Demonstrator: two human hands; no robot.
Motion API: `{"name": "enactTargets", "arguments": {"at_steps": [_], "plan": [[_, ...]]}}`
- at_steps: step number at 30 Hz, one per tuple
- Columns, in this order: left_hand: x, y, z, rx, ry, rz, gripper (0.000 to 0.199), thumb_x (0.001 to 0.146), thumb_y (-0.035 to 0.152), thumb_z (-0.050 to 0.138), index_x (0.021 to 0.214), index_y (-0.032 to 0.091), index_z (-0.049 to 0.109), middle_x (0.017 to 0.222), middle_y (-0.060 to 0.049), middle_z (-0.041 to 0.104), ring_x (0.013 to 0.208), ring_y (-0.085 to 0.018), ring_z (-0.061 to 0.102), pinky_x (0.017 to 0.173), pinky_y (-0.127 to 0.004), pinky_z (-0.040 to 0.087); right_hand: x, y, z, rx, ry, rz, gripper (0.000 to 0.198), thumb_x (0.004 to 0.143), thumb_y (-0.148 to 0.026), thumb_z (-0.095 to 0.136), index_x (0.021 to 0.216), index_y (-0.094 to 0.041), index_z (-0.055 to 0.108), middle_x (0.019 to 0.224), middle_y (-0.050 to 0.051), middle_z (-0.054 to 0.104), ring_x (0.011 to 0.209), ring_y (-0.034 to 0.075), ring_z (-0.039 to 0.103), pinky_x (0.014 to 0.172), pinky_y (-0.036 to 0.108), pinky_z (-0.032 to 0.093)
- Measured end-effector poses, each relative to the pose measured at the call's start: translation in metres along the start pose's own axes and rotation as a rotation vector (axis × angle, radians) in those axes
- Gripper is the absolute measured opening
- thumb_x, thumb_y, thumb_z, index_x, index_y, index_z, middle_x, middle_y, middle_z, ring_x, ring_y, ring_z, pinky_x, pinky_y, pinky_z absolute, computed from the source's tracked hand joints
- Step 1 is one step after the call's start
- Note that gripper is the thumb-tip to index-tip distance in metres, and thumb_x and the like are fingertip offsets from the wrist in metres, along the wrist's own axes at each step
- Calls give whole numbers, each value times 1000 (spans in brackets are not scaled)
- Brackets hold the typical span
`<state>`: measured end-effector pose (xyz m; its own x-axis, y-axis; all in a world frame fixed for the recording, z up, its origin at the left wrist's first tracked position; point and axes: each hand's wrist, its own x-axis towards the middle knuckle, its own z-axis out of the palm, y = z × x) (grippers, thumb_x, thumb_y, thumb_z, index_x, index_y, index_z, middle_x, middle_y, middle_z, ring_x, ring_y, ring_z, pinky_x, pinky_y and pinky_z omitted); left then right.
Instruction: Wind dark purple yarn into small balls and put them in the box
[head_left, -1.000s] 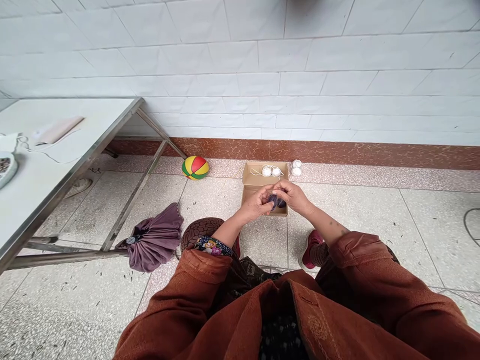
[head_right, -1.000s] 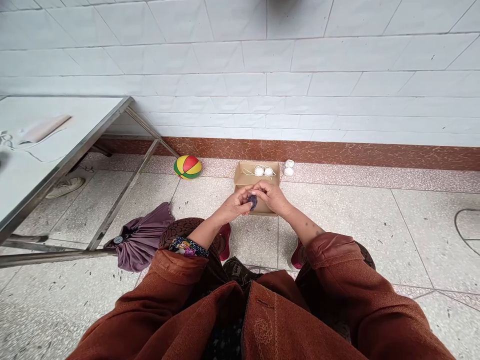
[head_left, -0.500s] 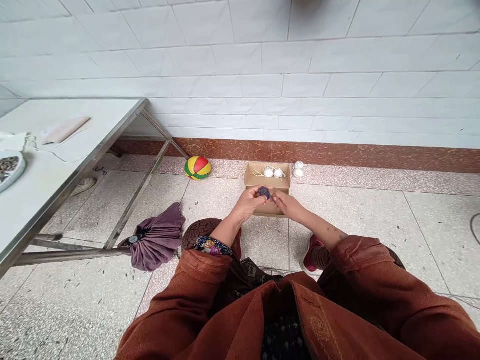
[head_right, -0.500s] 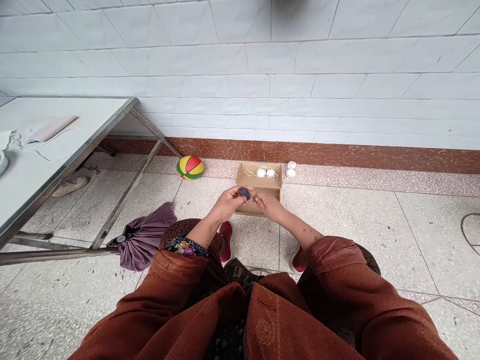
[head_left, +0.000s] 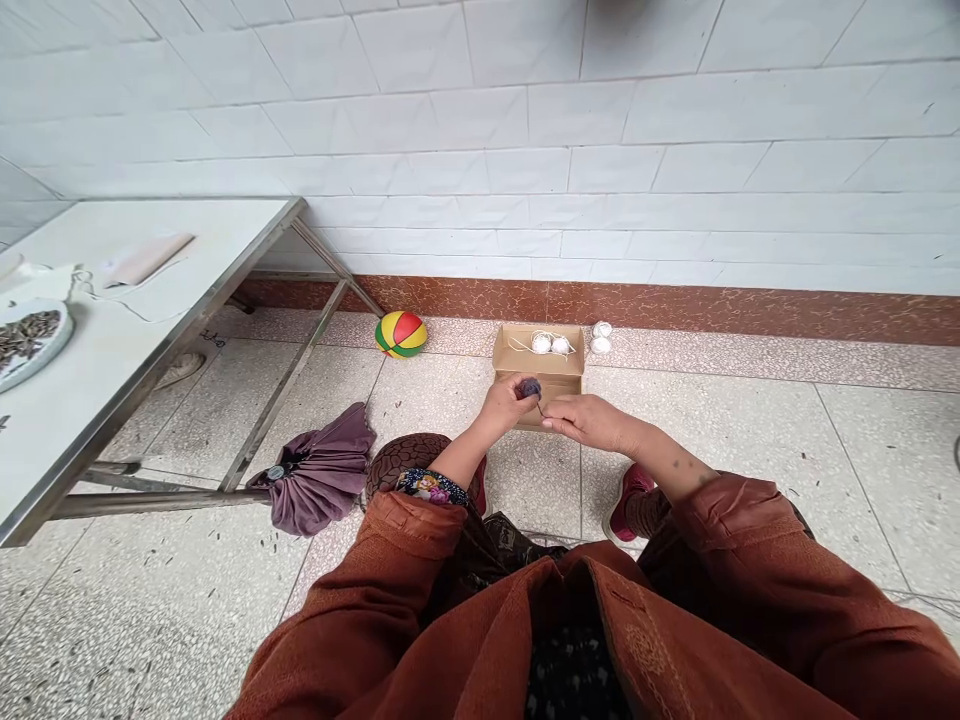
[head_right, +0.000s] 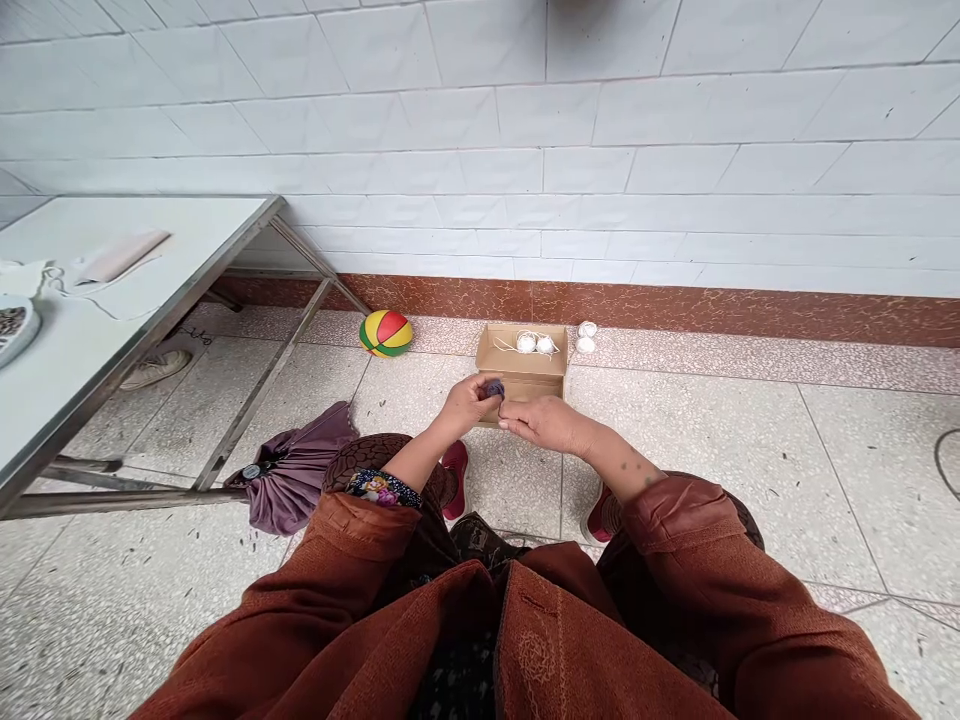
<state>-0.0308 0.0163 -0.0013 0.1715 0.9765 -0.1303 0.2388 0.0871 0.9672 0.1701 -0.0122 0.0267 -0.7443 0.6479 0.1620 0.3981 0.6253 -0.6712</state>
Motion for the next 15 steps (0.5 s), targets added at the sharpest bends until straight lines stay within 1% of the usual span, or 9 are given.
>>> {"name": "enactTargets", "arguments": {"at_steps": [2,4,6,8,10,12,15], "plan": [[-3,-2,6,8,-46,-14,44,58,16,76,99,17,61,68,6,58,61,-10,51,63,-24,41,3,6,-4,-15,77,21,26,103,-36,45,93,-22,64,90,6,64,85,20,60,78,32,46],[-7,-3,11,10,-94,10,42,56,17,78,92,19,56,65,8,54,57,-8,47,58,-22,36,6,14,-6,-10,160,84,26,103,-37,46,93,-22,65,89,6,64,84,20,60,78,32,46],[-11,0,14,-23,-144,47,37,59,18,77,85,20,50,65,8,53,57,-7,46,57,-21,35,8,23,-7,5,244,174,28,102,-38,47,88,-21,64,85,5,64,80,20,59,76,32,45],[-14,6,15,-87,-183,70,36,62,20,76,86,20,48,69,6,56,59,-7,48,60,-21,37,9,30,-5,36,304,242,30,102,-38,47,82,-21,61,80,4,62,76,18,57,74,31,44],[-16,13,14,-149,-193,82,41,63,20,76,94,20,49,76,4,61,64,-8,54,65,-23,41,9,34,-2,87,318,276,31,101,-38,47,79,-21,58,76,2,60,73,17,56,71,29,43],[-17,19,12,-198,-187,92,44,64,20,76,100,20,51,84,1,66,70,-10,58,70,-24,44,9,35,3,141,298,301,32,101,-39,45,76,-21,55,71,0,57,68,16,54,67,27,42],[-18,25,10,-261,-190,111,35,67,21,74,98,18,59,89,-2,68,77,-11,61,75,-26,46,9,33,12,202,278,350,32,100,-39,43,73,-22,51,67,-1,55,64,15,52,64,26,41]]}}
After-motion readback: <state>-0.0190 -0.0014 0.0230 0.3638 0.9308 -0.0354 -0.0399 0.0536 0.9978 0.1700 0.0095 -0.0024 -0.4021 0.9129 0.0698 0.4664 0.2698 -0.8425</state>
